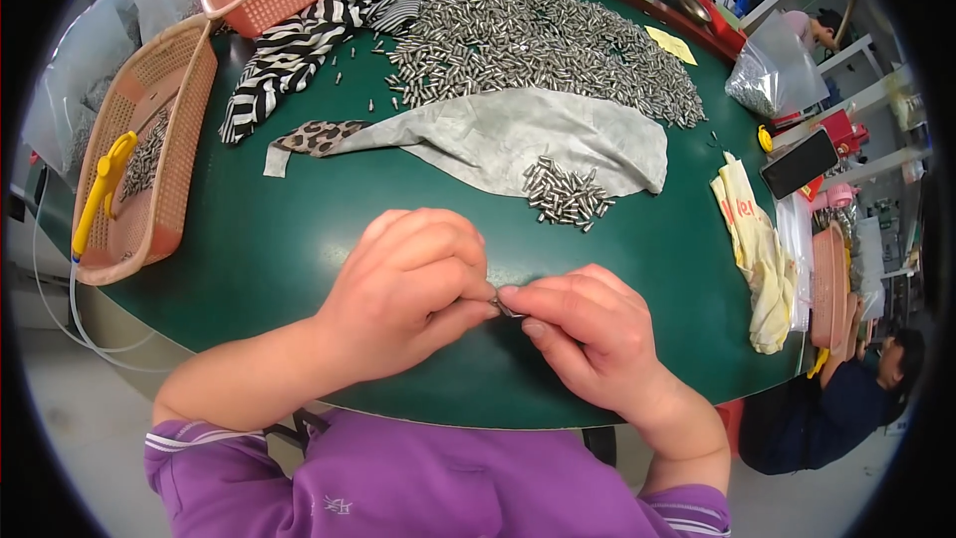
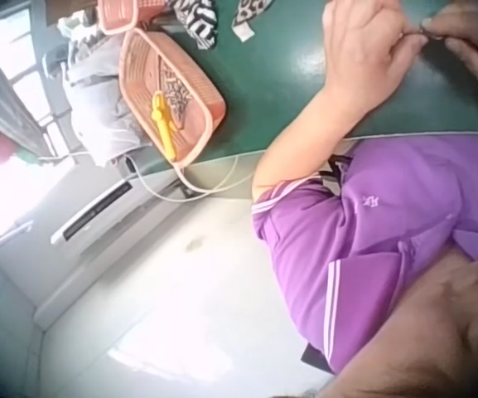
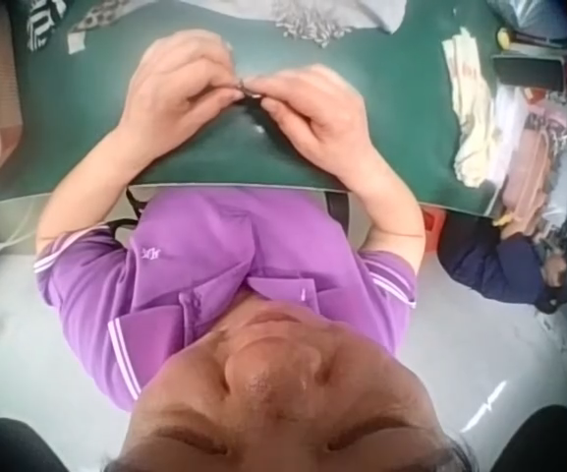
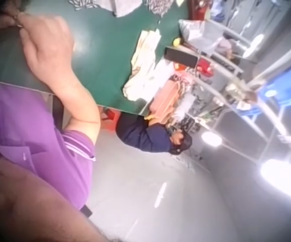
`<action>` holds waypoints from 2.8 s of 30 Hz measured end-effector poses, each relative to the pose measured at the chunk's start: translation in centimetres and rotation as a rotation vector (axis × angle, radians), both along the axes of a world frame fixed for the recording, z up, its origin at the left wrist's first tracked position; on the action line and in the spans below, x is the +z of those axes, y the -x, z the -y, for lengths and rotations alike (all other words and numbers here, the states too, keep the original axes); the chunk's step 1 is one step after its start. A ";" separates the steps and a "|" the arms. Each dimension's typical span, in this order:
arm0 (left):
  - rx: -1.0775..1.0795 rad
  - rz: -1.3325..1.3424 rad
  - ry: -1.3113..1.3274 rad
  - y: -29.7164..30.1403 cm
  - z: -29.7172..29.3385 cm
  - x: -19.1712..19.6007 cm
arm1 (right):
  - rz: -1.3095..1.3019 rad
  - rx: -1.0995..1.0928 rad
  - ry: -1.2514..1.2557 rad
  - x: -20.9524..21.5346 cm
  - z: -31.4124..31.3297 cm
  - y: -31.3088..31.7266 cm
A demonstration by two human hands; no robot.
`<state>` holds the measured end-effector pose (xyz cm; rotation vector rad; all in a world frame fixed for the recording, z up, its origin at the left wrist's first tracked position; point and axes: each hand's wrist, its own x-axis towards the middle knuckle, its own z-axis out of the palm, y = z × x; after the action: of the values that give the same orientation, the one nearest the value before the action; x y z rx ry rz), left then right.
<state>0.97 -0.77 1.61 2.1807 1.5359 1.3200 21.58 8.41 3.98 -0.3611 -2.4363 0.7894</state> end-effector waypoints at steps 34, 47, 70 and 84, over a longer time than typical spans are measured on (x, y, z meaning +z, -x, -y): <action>0.019 -0.100 0.009 -0.3 0.1 0.1 | 0.060 -0.061 -0.039 0.0 0.3 0.1; -0.008 -0.098 0.015 0.0 0.1 0.0 | 0.073 -0.041 -0.111 -0.3 0.2 -0.1; 0.000 -0.033 0.006 -0.1 -0.1 -0.1 | 0.029 -0.055 -0.046 -0.4 0.2 -0.2; -0.040 -0.293 -0.024 -0.3 0.0 0.5 | 0.117 -0.079 -0.084 -0.4 0.5 -0.4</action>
<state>1.29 -0.81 2.09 2.4966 1.5667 1.0482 21.94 7.95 3.60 -0.4804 -2.5375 0.6464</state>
